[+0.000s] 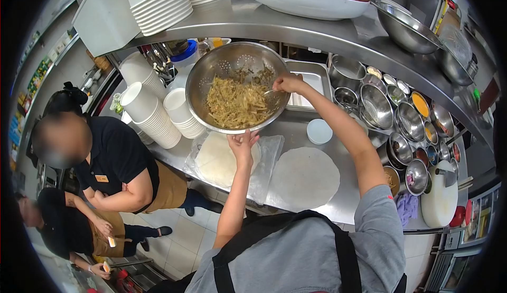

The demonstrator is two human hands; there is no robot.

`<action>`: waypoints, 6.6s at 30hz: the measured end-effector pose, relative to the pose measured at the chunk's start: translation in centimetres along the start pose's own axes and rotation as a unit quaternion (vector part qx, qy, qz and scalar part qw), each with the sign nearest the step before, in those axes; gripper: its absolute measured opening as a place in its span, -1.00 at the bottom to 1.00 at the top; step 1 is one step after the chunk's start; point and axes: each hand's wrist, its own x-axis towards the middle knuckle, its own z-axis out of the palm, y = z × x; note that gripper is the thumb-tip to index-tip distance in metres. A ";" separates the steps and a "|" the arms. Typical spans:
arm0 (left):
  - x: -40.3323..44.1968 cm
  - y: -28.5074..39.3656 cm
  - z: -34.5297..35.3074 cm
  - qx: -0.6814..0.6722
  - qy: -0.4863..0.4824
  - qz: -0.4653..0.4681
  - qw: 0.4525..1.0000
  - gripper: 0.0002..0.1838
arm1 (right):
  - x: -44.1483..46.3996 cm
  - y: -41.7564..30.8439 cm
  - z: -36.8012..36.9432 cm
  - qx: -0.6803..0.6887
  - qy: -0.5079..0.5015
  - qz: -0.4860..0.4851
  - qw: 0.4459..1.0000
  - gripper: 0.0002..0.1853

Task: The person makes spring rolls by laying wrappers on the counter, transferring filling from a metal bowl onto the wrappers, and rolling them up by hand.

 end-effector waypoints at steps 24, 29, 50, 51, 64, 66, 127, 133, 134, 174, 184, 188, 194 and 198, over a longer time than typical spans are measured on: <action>0.6 -0.9 -0.4 0.026 0.003 0.025 0.999 -0.67 | -12.2 2.6 -5.0 0.234 0.011 -0.188 0.954 -0.83; 0.4 -0.6 -0.2 0.011 -0.003 0.025 1.000 -0.67 | -20.3 5.9 -1.0 -0.013 -0.038 -0.125 0.991 -0.91; 0.7 -1.0 -0.8 -0.008 -0.002 0.020 1.000 -0.70 | -24.7 1.5 3.8 -0.390 0.006 -0.148 0.909 -0.96; 0.9 -1.2 -1.0 -0.008 0.004 0.019 1.000 -0.69 | -24.0 2.9 2.4 -0.331 -0.023 -0.093 0.939 -0.96; 0.2 -1.0 -0.5 -0.004 0.012 0.008 1.000 -0.64 | -4.3 -5.1 -3.6 -0.379 0.153 -0.085 0.909 -0.79; 0.6 -1.3 -0.5 0.002 0.024 0.002 1.000 -0.62 | 1.3 -4.9 0.4 -0.363 0.109 -0.097 0.920 -0.83; 1.0 -1.1 -0.9 0.013 -0.009 0.019 1.000 -0.69 | -22.5 3.6 9.1 -0.380 -0.144 -0.091 0.909 -0.90; 1.3 -1.3 -1.0 0.008 -0.007 0.022 1.000 -0.72 | -21.8 -3.2 10.4 -0.560 -0.157 -0.123 0.804 -0.89; 1.3 -1.3 -1.0 0.008 -0.004 0.022 1.000 -0.72 | -21.8 -4.1 10.0 -0.593 -0.189 -0.096 0.777 -0.89; 0.3 -0.6 -0.2 0.010 0.006 0.015 1.000 -0.65 | -3.8 -4.6 7.0 -0.219 0.280 -0.098 0.930 -0.89; 0.2 -0.7 -0.3 0.009 0.016 0.010 1.000 -0.68 | -2.8 -1.9 3.0 -0.120 0.164 0.044 0.978 -0.86; 0.4 -0.8 -0.5 0.006 0.006 0.013 1.000 -0.65 | -1.5 0.2 3.2 -0.123 0.172 0.061 0.976 -0.85; 0.6 -0.8 -0.7 0.016 -0.004 0.021 1.000 -0.64 | -3.3 1.5 1.1 0.005 0.125 0.070 0.990 -0.86; 1.0 -1.3 -1.0 0.010 -0.001 0.027 1.000 -0.63 | -5.9 4.4 -1.5 0.070 0.103 -0.034 0.992 -0.83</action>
